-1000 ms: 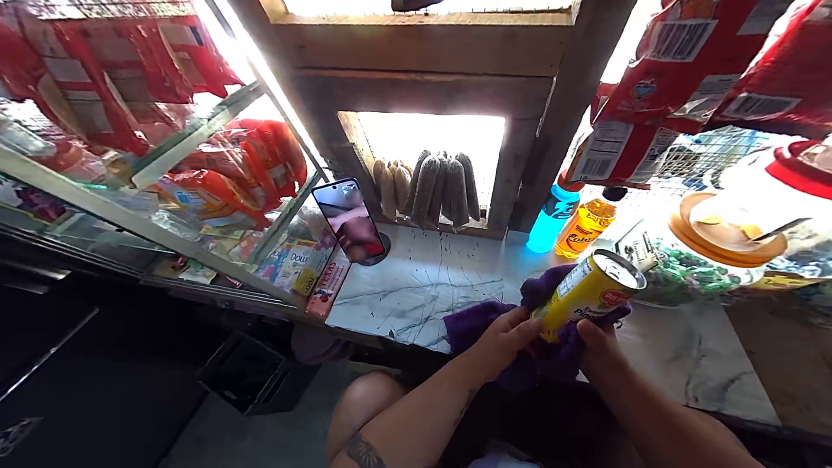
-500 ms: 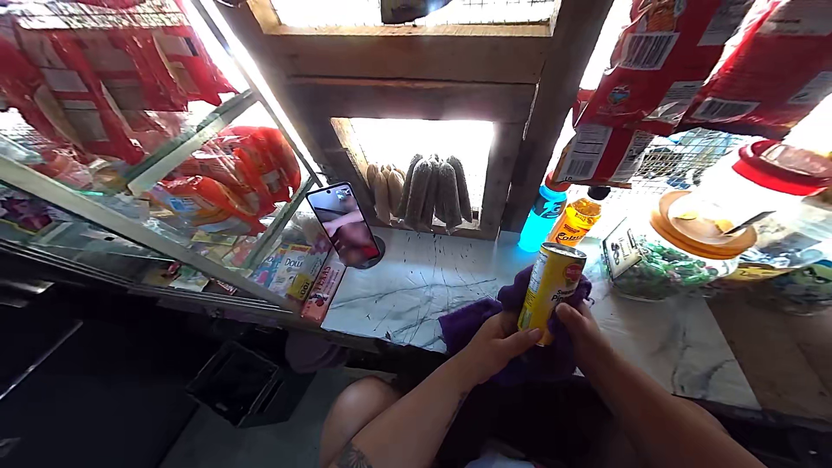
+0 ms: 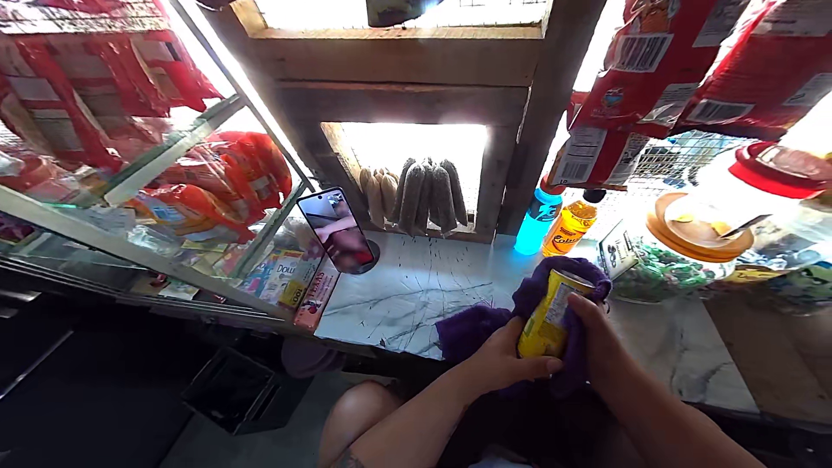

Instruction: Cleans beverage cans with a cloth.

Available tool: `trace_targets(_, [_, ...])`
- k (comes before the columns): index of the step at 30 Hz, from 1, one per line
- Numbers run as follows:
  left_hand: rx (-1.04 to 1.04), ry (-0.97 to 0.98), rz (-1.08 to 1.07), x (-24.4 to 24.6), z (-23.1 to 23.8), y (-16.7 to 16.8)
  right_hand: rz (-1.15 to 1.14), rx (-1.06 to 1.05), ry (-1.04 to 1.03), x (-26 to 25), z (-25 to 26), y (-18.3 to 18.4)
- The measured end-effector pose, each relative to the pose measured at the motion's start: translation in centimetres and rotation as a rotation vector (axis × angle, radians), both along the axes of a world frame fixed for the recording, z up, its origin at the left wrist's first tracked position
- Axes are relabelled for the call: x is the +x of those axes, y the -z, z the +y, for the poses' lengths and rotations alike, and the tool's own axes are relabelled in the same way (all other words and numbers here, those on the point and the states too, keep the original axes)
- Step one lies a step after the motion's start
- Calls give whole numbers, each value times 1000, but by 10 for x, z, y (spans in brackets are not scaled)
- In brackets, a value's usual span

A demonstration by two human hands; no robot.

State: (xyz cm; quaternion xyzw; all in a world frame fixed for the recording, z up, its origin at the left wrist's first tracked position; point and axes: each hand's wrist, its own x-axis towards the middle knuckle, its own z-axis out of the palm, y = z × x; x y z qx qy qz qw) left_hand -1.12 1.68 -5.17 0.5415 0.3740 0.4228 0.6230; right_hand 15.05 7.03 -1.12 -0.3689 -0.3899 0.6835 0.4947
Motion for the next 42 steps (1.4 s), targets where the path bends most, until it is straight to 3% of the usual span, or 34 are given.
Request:
trace_targets(3, [22, 24, -118, 2, 0, 7, 29, 82, -34, 1, 0, 3])
trace_targets(6, [233, -100, 153, 4, 0, 8, -25, 71, 6, -6, 4, -4])
trace_targets(8, [259, -225, 404, 7, 0, 11, -99, 46, 41, -12, 7, -3])
trace_targets(10, [235, -304, 498, 11, -1, 15, -139, 28, 48, -15, 11, -1])
trace_targets(13, [225, -266, 268, 11, 0, 21, -94, 15, 16, -11, 10, -5])
trace_targets(16, [16, -30, -107, 3, -5, 13, -8, 1, -66, -1, 2, -10])
trace_targets(18, [-89, 66, -216, 2, -9, 8, 32, 20, -134, 4, -1, -8])
trace_targets(20, [3, 83, -236, 5, -10, 15, 31, 45, -166, 4, 1, -6])
trace_targets(23, [237, -117, 179, 5, -5, 21, -6, 12, -139, 0, 14, -7])
trace_targets(25, [276, -284, 574, 7, -2, 18, -57, -9, -52, -8, 20, -3])
trace_targets(27, [278, -343, 733, 8, 1, 16, -64, -20, 6, -13, 21, 0])
trace_targets(29, [262, -318, 643, 6, 2, 17, -28, -33, 13, -11, 18, -4])
trace_targets(31, [191, -199, 321, 2, 4, 17, 50, -42, -19, -3, 15, -6])
trace_targets(34, [-80, 31, -163, -1, 0, 8, 126, -46, -122, 9, 8, -6])
trace_targets(36, [-134, 92, -246, 1, -1, 7, 125, -30, -201, 12, 11, -3])
trace_targets(39, [-58, -12, -73, 5, 2, 11, 65, -28, -169, 5, 24, 4])
trace_targets(42, [70, -223, 453, 8, 6, 14, -34, -21, -29, -9, 29, 3])
